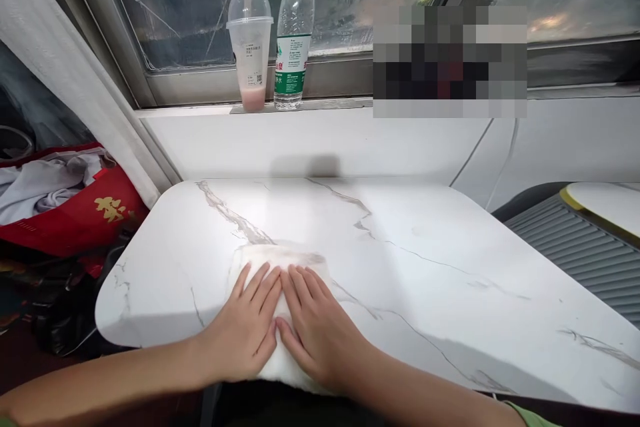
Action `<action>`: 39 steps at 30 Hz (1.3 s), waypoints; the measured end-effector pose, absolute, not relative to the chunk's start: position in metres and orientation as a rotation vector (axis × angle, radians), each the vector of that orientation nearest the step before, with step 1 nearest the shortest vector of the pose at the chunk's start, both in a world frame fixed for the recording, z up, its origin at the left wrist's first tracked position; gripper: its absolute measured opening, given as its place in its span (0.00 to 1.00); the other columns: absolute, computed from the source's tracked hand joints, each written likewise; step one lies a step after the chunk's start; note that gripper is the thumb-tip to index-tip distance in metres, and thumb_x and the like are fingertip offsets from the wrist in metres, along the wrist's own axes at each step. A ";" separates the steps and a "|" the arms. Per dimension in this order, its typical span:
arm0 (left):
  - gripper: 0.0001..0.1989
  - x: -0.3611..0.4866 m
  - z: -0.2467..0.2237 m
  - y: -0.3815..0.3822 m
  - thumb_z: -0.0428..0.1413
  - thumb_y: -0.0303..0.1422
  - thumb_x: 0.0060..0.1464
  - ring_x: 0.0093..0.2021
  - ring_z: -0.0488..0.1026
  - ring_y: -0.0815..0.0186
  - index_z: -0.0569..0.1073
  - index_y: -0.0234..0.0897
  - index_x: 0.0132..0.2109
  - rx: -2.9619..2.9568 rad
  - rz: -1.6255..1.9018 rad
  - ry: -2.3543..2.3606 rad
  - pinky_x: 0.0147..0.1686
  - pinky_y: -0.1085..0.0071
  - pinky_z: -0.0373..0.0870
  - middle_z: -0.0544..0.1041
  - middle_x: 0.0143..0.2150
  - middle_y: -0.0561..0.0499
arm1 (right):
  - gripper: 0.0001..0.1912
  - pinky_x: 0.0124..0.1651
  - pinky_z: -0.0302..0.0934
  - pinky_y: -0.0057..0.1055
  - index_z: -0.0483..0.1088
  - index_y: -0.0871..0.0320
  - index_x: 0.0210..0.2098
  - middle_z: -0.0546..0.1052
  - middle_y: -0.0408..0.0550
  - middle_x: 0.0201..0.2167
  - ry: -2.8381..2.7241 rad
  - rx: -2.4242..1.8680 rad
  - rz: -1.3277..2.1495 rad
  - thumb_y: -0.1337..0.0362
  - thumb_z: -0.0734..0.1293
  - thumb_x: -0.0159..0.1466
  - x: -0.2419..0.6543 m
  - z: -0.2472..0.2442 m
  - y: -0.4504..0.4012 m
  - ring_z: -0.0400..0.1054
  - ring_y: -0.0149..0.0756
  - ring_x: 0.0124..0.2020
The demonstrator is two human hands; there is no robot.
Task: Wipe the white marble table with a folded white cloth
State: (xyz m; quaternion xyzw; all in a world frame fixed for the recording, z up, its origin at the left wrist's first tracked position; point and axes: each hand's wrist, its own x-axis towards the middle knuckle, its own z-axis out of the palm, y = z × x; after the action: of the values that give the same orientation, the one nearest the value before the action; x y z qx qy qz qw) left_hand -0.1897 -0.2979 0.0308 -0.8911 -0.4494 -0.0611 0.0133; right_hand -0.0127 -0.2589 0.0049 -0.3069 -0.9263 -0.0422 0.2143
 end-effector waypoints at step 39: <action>0.28 -0.364 0.026 -0.323 0.40 0.32 0.59 0.64 0.59 0.57 0.50 0.40 0.66 -2.363 -0.372 -1.937 0.64 0.53 0.51 0.60 0.66 0.44 | 0.35 0.66 0.41 0.53 0.52 0.82 0.62 0.56 0.73 0.63 -2.642 -0.557 0.339 0.58 0.56 0.65 -0.204 0.013 -0.248 0.48 0.58 0.65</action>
State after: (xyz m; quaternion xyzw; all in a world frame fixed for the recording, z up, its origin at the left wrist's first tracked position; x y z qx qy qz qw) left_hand -0.3639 -0.3230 0.0260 -0.7673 -0.6290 -0.1207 0.0321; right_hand -0.2041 -0.2482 0.0131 -0.2001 -0.9495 0.1217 0.2087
